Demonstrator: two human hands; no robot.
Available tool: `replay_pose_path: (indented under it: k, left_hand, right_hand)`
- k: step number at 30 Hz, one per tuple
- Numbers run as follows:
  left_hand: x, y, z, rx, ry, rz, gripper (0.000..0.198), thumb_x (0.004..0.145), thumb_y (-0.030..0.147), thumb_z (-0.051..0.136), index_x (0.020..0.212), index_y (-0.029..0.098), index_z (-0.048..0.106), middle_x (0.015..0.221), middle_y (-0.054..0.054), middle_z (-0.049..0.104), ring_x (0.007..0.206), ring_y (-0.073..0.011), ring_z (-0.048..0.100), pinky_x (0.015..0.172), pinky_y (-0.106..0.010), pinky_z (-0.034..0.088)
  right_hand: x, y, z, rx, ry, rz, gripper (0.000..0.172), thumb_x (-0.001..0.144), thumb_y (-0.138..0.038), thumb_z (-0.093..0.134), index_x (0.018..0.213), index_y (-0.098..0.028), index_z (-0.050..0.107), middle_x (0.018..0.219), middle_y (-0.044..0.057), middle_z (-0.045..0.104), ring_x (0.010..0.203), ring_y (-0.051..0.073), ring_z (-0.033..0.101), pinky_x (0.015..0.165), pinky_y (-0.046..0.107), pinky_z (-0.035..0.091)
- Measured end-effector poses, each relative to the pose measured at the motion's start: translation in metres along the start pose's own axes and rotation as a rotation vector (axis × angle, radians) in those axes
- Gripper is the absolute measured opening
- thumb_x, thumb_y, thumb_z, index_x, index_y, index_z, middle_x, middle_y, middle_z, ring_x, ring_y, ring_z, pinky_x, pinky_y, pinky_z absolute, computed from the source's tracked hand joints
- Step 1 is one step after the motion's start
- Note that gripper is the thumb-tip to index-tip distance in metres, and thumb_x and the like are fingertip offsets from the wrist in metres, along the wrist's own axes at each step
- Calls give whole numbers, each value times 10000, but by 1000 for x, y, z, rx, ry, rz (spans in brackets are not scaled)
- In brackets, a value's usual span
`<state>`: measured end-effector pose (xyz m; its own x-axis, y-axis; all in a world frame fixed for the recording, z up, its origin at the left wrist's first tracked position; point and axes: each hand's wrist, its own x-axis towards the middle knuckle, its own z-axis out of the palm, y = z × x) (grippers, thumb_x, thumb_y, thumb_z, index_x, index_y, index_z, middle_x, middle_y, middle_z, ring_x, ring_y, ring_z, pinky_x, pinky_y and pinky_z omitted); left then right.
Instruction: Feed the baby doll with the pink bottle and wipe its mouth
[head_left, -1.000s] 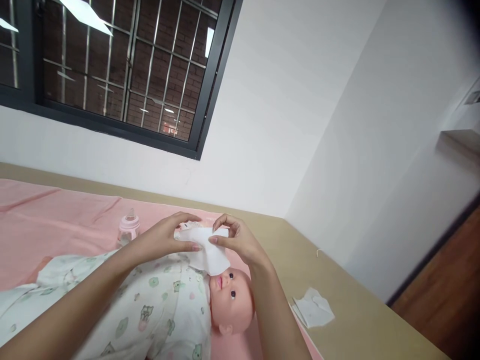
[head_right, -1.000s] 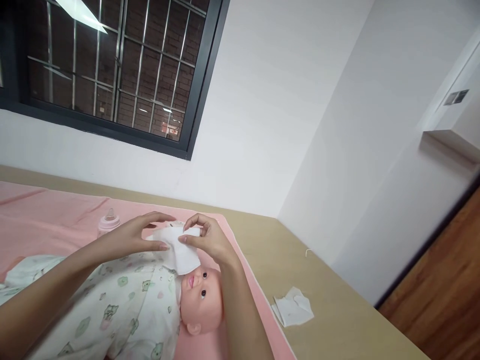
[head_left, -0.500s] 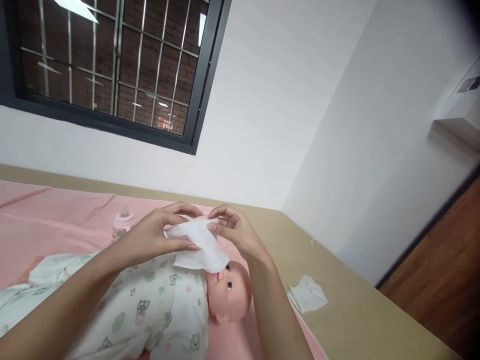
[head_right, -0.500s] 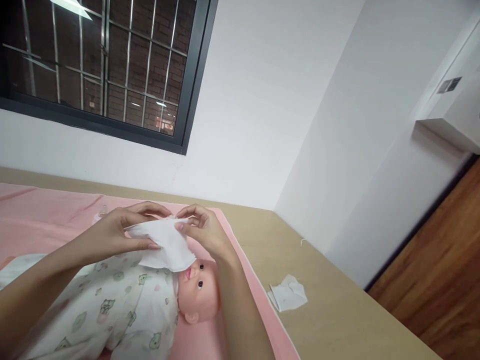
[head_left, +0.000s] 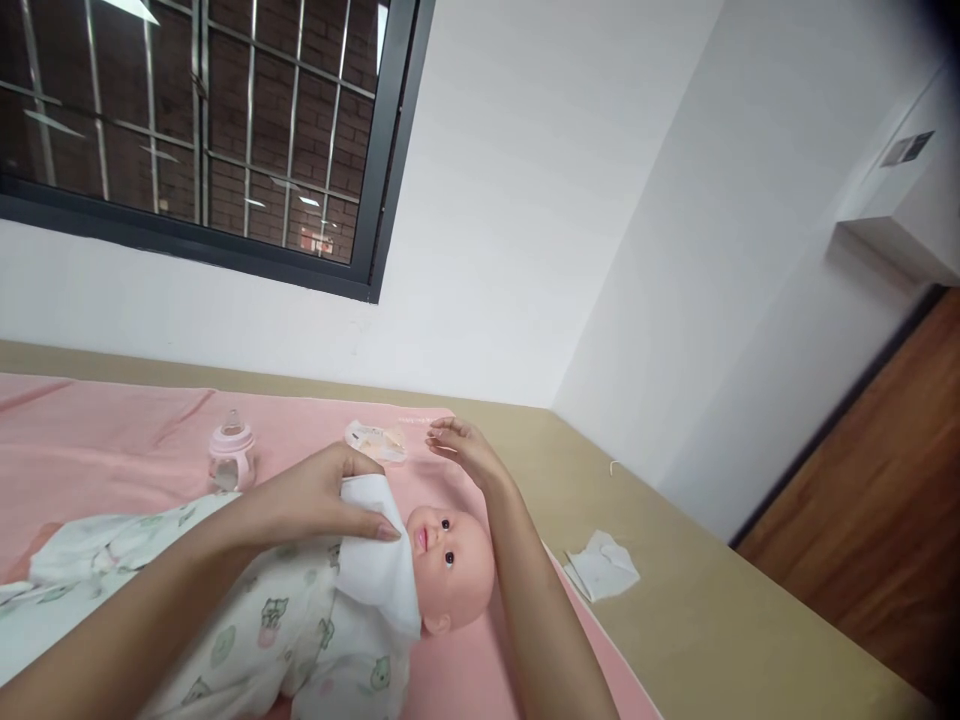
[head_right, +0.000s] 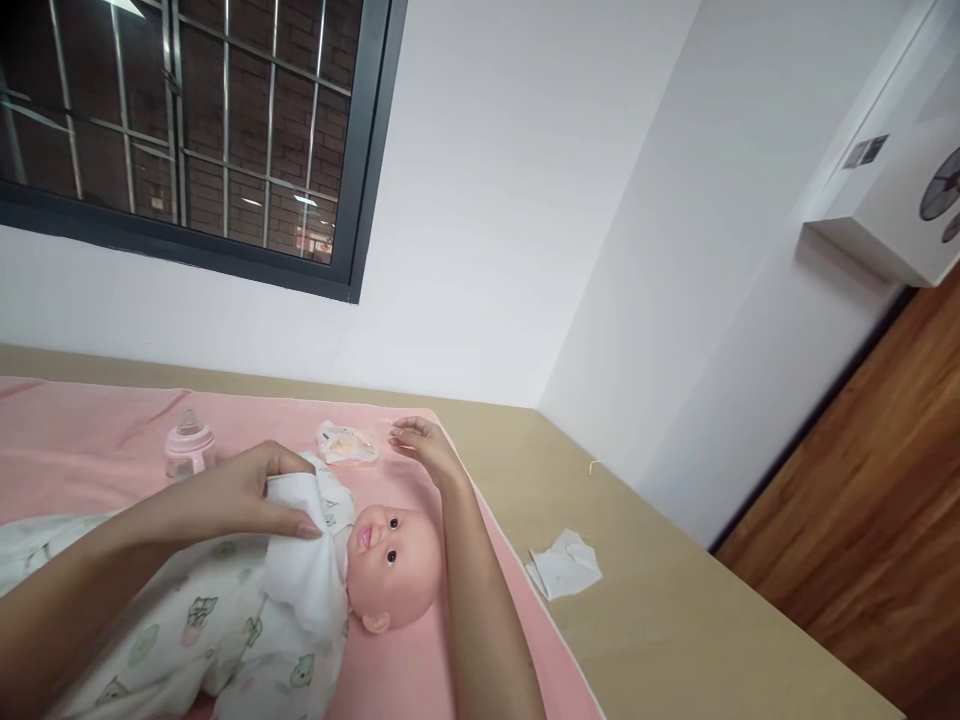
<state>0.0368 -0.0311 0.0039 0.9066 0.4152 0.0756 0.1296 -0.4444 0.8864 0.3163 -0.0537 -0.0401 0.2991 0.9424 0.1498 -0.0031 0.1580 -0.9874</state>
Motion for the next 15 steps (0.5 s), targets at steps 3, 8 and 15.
replay_pose_path:
  k: [3,8,15]
  left_hand:
    - [14,-16,14,63,-11,-28,348,663,471,720,646,165,555,615,30,485,600,-137,487,535,-230,349]
    - [25,-25,30,260,47,-59,289,694,397,638,627,184,455,614,41,397,597,-133,424,516,-245,265]
    - [24,-19,41,394,105,-61,288,697,392,594,612,190,406,642,31,444,649,-161,474,551,-265,272]
  right_hand:
    - [10,36,-21,3,72,125,312,599,-242,828,842,-164,648,822,28,683,764,135,658,863,316,504]
    - [13,76,-35,3,73,236,236,687,-210,770,868,-146,632,842,64,685,784,156,679,879,341,511]
    - [10,85,-29,-15,3,258,227,692,-227,779,853,-137,647,857,77,701,839,160,684,928,325,502]
